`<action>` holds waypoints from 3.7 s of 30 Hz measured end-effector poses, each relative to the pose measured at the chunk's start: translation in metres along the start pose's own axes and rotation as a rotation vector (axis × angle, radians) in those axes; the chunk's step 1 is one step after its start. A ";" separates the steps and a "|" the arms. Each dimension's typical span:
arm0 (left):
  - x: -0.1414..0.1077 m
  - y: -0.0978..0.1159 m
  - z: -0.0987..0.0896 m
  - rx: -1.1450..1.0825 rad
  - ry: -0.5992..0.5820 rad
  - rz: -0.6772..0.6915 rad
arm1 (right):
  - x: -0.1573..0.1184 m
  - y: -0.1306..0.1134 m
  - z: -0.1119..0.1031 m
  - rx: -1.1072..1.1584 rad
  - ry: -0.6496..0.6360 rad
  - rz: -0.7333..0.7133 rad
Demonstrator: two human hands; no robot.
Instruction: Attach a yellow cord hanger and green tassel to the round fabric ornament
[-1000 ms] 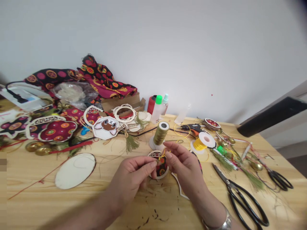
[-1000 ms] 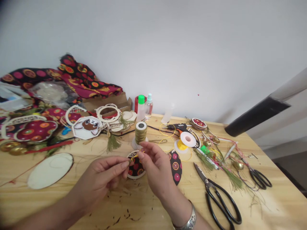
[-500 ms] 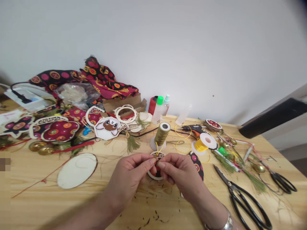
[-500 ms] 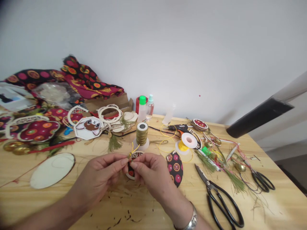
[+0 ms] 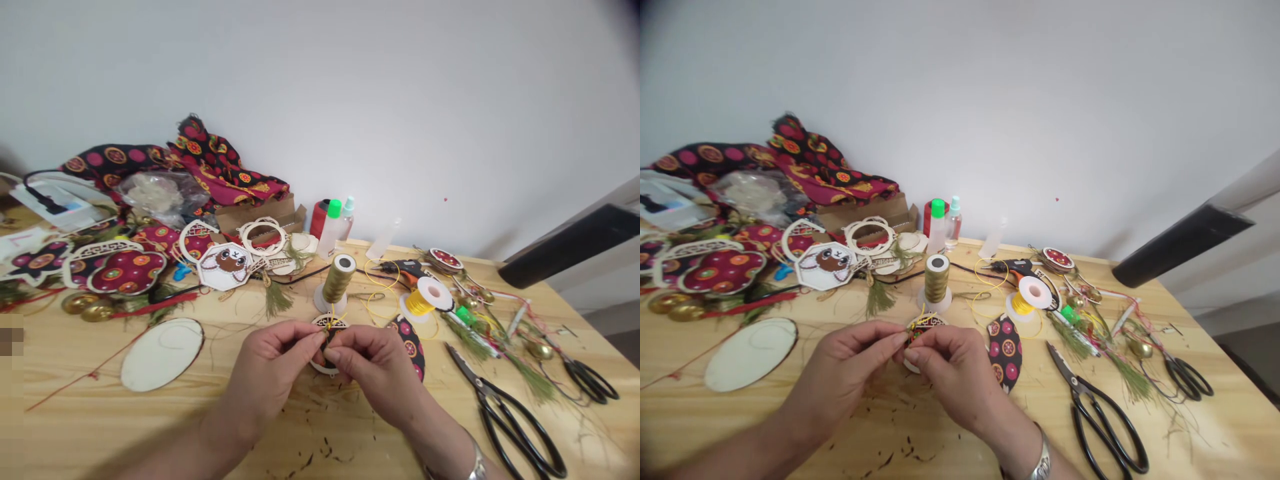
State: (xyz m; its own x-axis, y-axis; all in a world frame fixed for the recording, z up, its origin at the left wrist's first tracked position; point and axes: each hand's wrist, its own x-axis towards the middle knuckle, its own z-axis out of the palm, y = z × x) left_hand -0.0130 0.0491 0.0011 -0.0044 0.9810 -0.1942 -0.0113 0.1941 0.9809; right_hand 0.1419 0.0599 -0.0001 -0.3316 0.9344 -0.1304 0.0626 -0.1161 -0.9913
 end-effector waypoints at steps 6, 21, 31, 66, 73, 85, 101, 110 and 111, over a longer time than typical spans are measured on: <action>0.000 0.003 0.001 0.033 0.053 0.035 | 0.001 0.001 -0.001 0.021 -0.023 0.087; -0.005 0.002 0.003 0.079 0.031 0.095 | 0.005 0.004 -0.003 0.418 0.035 0.180; -0.002 -0.006 -0.002 -0.176 -0.126 -0.018 | 0.006 0.002 -0.001 0.384 0.063 0.142; -0.001 -0.010 -0.004 -0.230 -0.164 -0.136 | 0.004 -0.001 0.000 0.315 0.075 0.091; 0.001 -0.007 0.000 -0.298 -0.167 -0.212 | 0.004 0.001 0.000 0.297 0.076 0.076; 0.002 -0.007 0.000 -0.389 -0.155 -0.273 | 0.004 0.001 0.000 0.258 0.072 0.075; 0.003 -0.005 0.001 -0.342 -0.213 -0.260 | 0.006 -0.001 0.000 0.387 0.156 0.119; 0.002 -0.008 0.000 -0.304 -0.199 -0.214 | 0.006 0.000 -0.001 0.312 0.167 0.116; 0.002 -0.008 0.000 -0.273 -0.210 -0.201 | 0.006 0.001 -0.001 0.300 0.164 0.110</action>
State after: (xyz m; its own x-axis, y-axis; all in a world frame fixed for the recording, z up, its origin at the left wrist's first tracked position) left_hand -0.0127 0.0493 -0.0074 0.2295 0.9091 -0.3476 -0.2568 0.4011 0.8793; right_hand 0.1414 0.0657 -0.0017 -0.1814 0.9495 -0.2559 -0.1977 -0.2901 -0.9363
